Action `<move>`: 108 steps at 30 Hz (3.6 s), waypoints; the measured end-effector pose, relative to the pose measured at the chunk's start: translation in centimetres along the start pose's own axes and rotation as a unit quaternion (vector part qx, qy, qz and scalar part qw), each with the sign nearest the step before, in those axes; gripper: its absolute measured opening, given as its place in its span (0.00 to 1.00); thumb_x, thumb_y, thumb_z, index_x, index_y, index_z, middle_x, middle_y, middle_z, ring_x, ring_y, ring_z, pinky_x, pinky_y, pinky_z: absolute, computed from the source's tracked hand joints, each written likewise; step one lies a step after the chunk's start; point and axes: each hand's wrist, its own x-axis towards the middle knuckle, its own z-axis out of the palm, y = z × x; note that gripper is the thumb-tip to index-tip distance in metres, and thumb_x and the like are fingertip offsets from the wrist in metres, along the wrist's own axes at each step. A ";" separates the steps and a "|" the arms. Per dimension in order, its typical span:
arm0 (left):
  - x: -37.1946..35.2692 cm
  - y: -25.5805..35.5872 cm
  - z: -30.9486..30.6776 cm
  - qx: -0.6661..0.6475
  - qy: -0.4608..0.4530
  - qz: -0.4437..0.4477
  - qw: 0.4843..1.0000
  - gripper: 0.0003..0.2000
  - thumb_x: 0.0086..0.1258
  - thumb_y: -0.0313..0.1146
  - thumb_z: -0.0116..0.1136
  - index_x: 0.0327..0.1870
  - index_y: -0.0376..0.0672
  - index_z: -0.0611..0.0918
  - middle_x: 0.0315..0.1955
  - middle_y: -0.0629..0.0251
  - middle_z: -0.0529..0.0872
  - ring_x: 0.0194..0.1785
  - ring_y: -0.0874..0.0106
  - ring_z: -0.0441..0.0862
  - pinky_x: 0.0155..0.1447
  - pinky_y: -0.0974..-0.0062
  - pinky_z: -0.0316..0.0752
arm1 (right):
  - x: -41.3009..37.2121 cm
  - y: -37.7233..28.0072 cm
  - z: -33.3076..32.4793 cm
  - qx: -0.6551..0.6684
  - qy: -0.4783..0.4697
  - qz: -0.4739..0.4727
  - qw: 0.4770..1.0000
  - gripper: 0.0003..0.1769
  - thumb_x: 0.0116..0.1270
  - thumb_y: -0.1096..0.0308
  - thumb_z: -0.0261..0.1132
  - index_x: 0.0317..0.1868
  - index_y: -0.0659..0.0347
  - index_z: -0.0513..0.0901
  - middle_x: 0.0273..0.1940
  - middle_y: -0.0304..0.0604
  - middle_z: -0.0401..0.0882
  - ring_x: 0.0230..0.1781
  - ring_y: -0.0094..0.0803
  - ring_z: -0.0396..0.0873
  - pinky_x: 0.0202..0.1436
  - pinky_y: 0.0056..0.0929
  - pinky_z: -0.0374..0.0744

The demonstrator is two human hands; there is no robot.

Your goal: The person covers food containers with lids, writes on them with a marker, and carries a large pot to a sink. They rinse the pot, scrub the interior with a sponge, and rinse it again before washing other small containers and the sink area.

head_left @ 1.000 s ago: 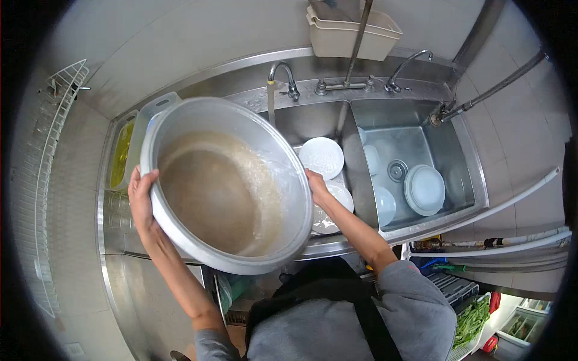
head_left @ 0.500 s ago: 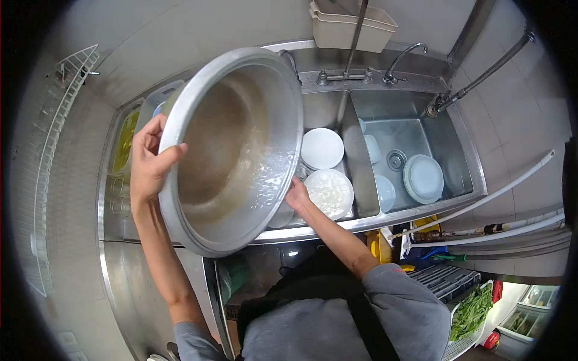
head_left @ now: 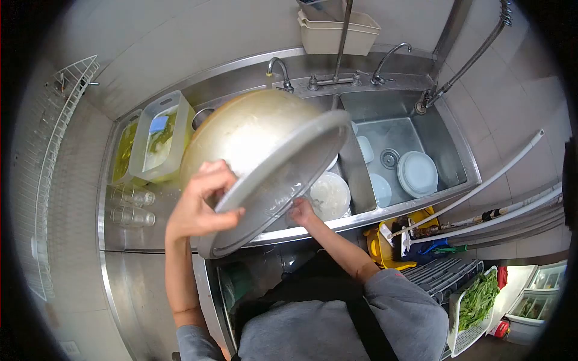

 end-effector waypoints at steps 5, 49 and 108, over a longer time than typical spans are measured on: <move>-0.5 3.4 1.1 0.022 -0.086 0.106 0.990 0.09 0.38 0.29 0.63 0.21 0.43 0.75 0.17 0.71 0.69 0.26 0.74 0.67 0.40 0.76 0.56 | -0.5 1.2 1.1 -0.054 0.019 -0.030 0.998 0.04 0.56 0.70 0.50 0.33 0.53 0.70 0.31 0.38 0.67 0.27 0.31 0.65 0.26 0.34 0.66; 7.6 -17.3 9.6 -0.429 0.481 -0.243 0.725 0.03 0.59 0.24 0.52 0.32 0.39 0.75 0.26 0.69 0.78 0.28 0.80 0.74 0.33 0.84 0.69 | 15.2 -21.4 27.1 -0.595 -0.193 0.039 0.780 0.14 0.64 0.71 0.49 0.42 0.75 0.75 0.40 0.58 0.78 0.44 0.40 0.79 0.47 0.31 0.78; 8.4 -15.6 11.5 -0.387 0.548 -0.297 0.680 0.07 0.61 0.25 0.50 0.21 0.43 0.72 0.19 0.71 0.76 0.21 0.84 0.70 0.26 0.87 0.65 | 14.4 -25.7 23.9 -0.840 0.101 -0.478 0.238 0.25 0.58 0.54 0.58 0.47 0.66 0.67 0.42 0.54 0.73 0.39 0.47 0.77 0.37 0.45 0.77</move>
